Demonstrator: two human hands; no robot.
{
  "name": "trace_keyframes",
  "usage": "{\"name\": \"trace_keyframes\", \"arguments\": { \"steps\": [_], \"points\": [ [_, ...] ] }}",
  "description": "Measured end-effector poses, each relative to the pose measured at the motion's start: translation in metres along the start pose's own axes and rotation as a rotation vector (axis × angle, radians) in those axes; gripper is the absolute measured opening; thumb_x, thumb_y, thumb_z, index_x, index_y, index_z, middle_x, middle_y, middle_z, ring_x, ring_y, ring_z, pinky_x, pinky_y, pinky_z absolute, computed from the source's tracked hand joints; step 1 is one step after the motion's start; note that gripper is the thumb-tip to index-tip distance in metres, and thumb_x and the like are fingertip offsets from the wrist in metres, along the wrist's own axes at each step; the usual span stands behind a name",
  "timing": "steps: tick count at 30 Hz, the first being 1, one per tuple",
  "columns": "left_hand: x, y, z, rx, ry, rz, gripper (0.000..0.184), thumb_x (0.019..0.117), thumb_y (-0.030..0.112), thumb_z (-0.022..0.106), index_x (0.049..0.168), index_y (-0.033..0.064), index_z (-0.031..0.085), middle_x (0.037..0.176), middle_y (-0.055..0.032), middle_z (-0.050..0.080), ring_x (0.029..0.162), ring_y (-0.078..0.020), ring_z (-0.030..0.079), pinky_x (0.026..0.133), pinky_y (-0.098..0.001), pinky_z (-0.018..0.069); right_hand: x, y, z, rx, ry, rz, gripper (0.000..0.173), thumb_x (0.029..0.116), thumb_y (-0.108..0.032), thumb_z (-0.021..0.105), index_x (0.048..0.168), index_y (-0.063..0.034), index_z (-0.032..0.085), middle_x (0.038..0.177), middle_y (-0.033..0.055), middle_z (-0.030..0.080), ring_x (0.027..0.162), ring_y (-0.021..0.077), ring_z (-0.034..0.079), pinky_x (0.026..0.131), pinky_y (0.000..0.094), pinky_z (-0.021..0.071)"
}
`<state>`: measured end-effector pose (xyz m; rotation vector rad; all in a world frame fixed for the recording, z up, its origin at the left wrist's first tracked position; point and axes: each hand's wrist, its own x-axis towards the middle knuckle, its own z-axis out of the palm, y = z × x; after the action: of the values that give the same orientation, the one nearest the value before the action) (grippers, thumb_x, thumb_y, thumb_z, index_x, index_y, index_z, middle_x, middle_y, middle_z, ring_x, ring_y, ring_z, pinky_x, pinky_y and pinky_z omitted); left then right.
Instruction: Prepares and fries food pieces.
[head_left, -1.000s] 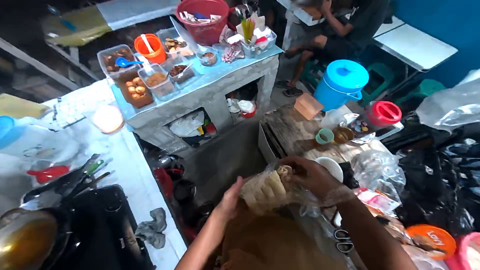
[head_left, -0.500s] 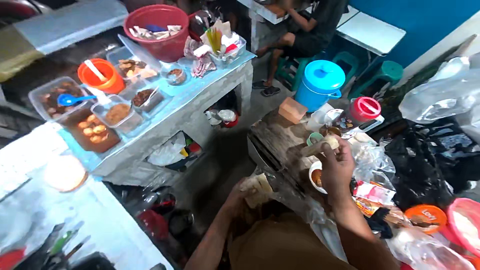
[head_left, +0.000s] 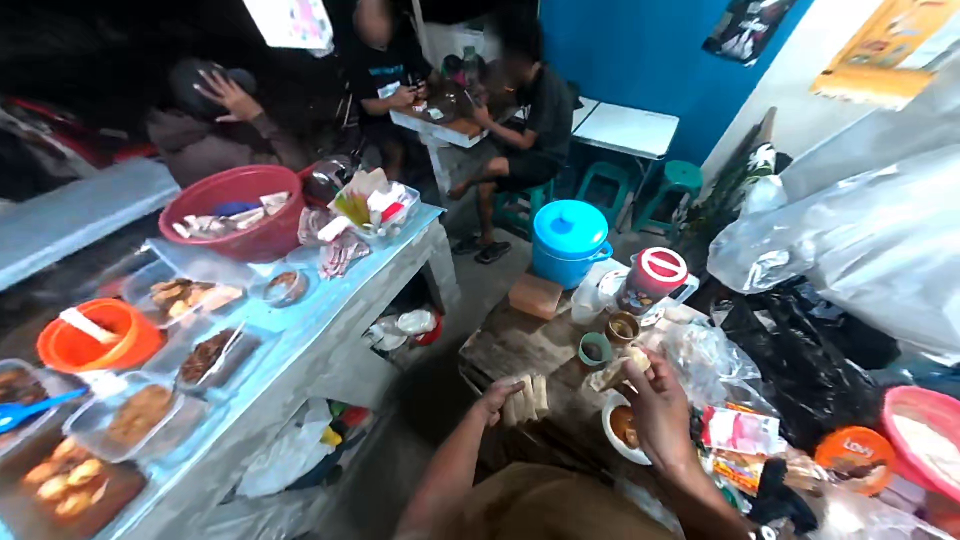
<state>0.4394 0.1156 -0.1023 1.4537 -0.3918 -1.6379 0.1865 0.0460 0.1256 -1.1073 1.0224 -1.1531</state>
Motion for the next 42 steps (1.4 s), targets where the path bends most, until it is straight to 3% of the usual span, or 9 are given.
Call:
{"name": "trace_keyframes", "arguments": {
  "steps": [9,12,16,18,21,24,28,37,42],
  "points": [
    [0.061,0.018,-0.006,0.133,-0.064,-0.118,0.051,0.0992,0.03,0.068,0.142,0.0052,0.053,0.125,-0.0198,0.066,0.111,-0.0291,0.067,0.096,-0.0486,0.0561,-0.034,0.038,-0.034,-0.066,0.205,0.218,0.046,0.0942,-0.006,0.07,0.138,0.0,0.055,0.111,0.0149,0.068,0.088,0.0247,0.072,0.076,0.0415,0.0655],
    [0.076,0.045,-0.006,0.385,-0.073,-0.033,0.056,0.0965,0.034,0.071,0.139,0.0016,0.055,0.128,-0.0217,0.064,0.116,-0.0289,0.064,0.102,-0.0471,0.0524,-0.028,0.038,-0.033,-0.074,0.246,0.277,0.039,0.0949,-0.004,0.069,0.132,0.001,0.058,0.113,0.0151,0.068,0.095,0.0259,0.073,0.081,0.0439,0.0656],
    [0.087,0.071,0.001,0.579,0.171,0.167,0.066,0.0946,0.044,0.073,0.143,0.0027,0.052,0.135,-0.0224,0.061,0.124,-0.0341,0.061,0.107,-0.0528,0.0492,-0.007,0.039,-0.019,-0.214,0.113,0.236,0.045,0.0905,-0.006,0.075,0.132,0.0027,0.059,0.108,0.0133,0.07,0.09,0.022,0.072,0.079,0.0395,0.0648],
    [0.061,0.09,0.017,0.629,0.163,0.295,0.06,0.095,0.042,0.072,0.139,0.0045,0.057,0.138,-0.0181,0.06,0.129,-0.0311,0.058,0.11,-0.0517,0.0468,0.003,0.047,-0.01,-0.259,0.032,0.188,0.047,0.0878,-0.008,0.078,0.129,0.0031,0.059,0.104,0.0109,0.071,0.09,0.0197,0.071,0.08,0.0375,0.0642],
    [-0.013,0.118,0.054,0.389,-0.094,0.381,0.033,0.0999,0.024,0.067,0.124,0.0009,0.067,0.115,-0.0107,0.073,0.106,-0.0204,0.071,0.094,-0.0404,0.0603,0.014,0.049,0.007,-0.281,-0.083,0.128,0.042,0.0864,-0.01,0.081,0.123,0.0016,0.063,0.101,0.0085,0.075,0.092,0.0179,0.073,0.083,0.0351,0.0635],
    [-0.084,0.134,0.077,0.174,-0.284,0.375,0.038,0.0975,0.016,0.068,0.13,-0.0018,0.063,0.119,-0.0099,0.071,0.104,-0.0179,0.07,0.092,-0.0357,0.0601,0.017,0.04,0.024,-0.273,-0.199,0.044,0.037,0.089,-0.012,0.078,0.122,0.0012,0.066,0.109,0.0108,0.074,0.095,0.0194,0.073,0.084,0.0361,0.064],
    [-0.119,0.139,0.077,0.102,-0.124,0.499,0.038,0.09,0.01,0.077,0.123,-0.0049,0.066,0.112,-0.0106,0.074,0.102,-0.0164,0.072,0.094,-0.0338,0.0602,0.023,0.029,0.047,-0.275,-0.316,-0.012,0.029,0.0929,-0.013,0.074,0.12,-0.0019,0.072,0.109,0.0083,0.074,0.094,0.0162,0.073,0.081,0.0328,0.0635],
    [-0.179,0.138,0.032,0.063,0.28,0.613,0.029,0.0956,0.016,0.071,0.119,-0.0013,0.069,0.107,-0.0091,0.074,0.098,-0.0166,0.071,0.09,-0.0354,0.0605,0.036,0.021,0.122,-0.11,-0.773,0.047,0.028,0.0962,-0.015,0.073,0.119,-0.0001,0.072,0.11,0.0107,0.074,0.096,0.0206,0.073,0.083,0.0366,0.0646],
    [-0.223,0.122,0.006,-0.201,0.45,0.708,0.025,0.0962,0.011,0.069,0.117,-0.0025,0.069,0.103,-0.0101,0.072,0.082,-0.0141,0.068,0.074,-0.0309,0.06,0.024,0.022,0.18,0.038,-1.047,0.118,0.028,0.0968,-0.013,0.071,0.12,0.0029,0.071,0.109,0.012,0.074,0.093,0.0188,0.072,0.082,0.0343,0.0633]
  ]
}}
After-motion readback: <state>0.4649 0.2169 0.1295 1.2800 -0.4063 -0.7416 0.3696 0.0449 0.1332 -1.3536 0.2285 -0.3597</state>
